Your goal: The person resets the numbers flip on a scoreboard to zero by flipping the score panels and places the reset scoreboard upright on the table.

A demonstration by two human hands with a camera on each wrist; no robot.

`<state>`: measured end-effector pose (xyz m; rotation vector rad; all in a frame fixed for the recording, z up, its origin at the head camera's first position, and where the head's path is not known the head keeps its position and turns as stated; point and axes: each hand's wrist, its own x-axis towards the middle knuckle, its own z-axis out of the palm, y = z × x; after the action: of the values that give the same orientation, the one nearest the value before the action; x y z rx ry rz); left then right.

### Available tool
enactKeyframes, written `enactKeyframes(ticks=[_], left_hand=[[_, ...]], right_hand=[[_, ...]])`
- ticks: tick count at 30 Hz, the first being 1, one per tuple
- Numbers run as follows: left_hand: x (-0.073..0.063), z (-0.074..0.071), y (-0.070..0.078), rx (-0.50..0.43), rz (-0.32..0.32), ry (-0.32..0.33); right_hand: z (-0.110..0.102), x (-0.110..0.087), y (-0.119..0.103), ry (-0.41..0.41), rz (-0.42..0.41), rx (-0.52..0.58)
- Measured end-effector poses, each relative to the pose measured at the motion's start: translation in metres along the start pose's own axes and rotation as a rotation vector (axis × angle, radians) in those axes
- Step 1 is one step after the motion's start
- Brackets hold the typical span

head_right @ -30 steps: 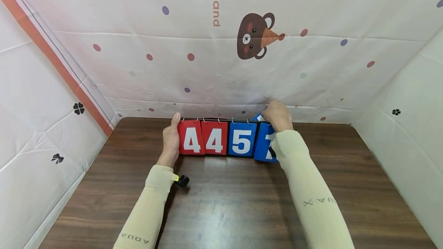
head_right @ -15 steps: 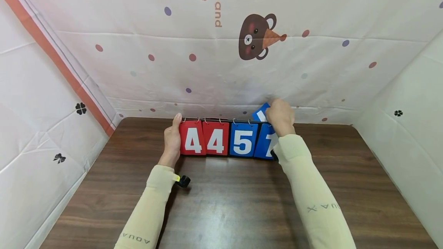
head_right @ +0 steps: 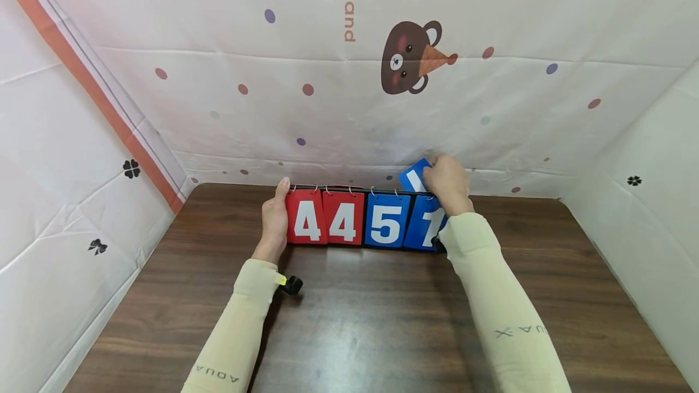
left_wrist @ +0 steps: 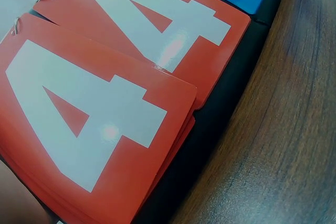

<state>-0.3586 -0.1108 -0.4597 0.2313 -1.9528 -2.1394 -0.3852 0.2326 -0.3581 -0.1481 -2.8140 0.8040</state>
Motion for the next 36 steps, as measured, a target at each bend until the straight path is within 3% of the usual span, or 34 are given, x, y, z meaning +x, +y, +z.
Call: enactKeyframes(ticks=[7,14,24,31,36], left_hand=[[0.000,0.000,-0.001,-0.005,-0.012,-0.005],[-0.001,0.001,0.000,0.001,-0.014,-0.001],[-0.001,0.002,0.000,0.003,-0.007,0.004],[-0.002,0.002,-0.001,0.006,0.028,0.031],[-0.002,0.002,-0.001,0.002,0.015,0.035]], right_hand=[[-0.004,-0.004,0.002,0.011,0.003,0.164],[-0.009,-0.010,0.005,0.143,-0.037,0.302],[-0.032,-0.017,0.012,0.291,-0.017,0.536],[-0.049,-0.029,0.009,0.345,-0.050,0.636],[-0.056,-0.038,0.012,0.347,-0.086,0.667]])
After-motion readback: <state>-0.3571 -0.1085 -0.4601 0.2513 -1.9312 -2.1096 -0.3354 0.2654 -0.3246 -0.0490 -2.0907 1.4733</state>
